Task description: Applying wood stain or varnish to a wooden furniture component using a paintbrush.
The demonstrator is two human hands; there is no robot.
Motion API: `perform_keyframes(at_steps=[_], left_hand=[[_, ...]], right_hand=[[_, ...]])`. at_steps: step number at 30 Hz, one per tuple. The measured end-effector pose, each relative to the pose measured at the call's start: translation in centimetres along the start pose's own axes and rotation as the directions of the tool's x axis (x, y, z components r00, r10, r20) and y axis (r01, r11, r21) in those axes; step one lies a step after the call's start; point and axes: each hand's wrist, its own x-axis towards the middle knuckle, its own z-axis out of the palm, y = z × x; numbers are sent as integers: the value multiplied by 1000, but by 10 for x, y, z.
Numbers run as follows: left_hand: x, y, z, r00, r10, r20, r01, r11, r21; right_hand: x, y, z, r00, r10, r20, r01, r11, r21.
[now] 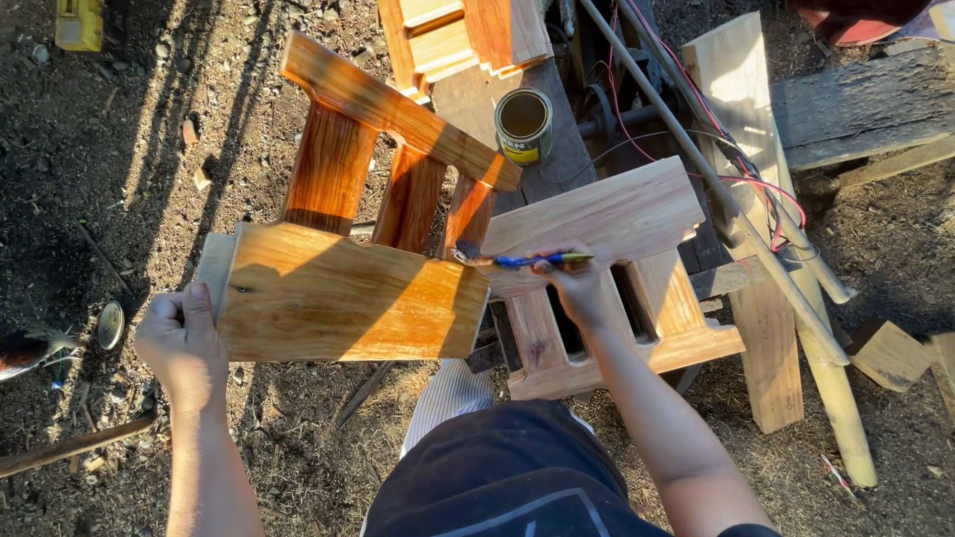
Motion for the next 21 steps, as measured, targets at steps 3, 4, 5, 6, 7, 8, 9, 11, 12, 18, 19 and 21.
perform_keyframes(at_steps=[3,4,5,6,7,8,9,11,12,18,19,21], left_hand=[[1,11,2,1000,7,-10,-7,1000,30],[1,15,3,1000,7,-11,-6,999,33],[1,18,3,1000,-5,-19,6,997,71],[2,22,4,1000,-12,-25,15,994,107],[3,22,3,1000,-10,-25,12,994,109],[2,22,3,1000,22,-15,-20,993,117],[1,21,2,999,53,-4,-52,991,124],[-2,23,3,999,34,-14,-31,989,142],[-1,24,2,1000,16,-24,-12,987,162],[-8,36,3,1000,-17,7,16,995,96],[-11,34,1,1000,-19,5,19,995,97],[-8,30,3,996,94,-4,-92,978,187]], right_hand=[[15,-38,15,988,-146,-47,146,989,-6],[23,-31,16,988,-144,-46,144,990,-4],[30,-24,18,968,-226,-112,224,974,-34],[39,-16,19,934,-310,-178,302,951,-70],[43,-6,20,934,-310,-179,303,951,-67],[44,3,19,933,-318,-167,302,946,-117],[45,12,18,933,-325,-154,300,939,-166],[39,11,10,915,-370,-159,327,913,-245],[39,11,8,895,-415,-163,350,881,-319],[31,-16,45,841,-518,-157,471,844,-258],[33,-11,47,842,-516,-156,470,845,-257],[42,-4,50,856,-513,-69,467,823,-324]])
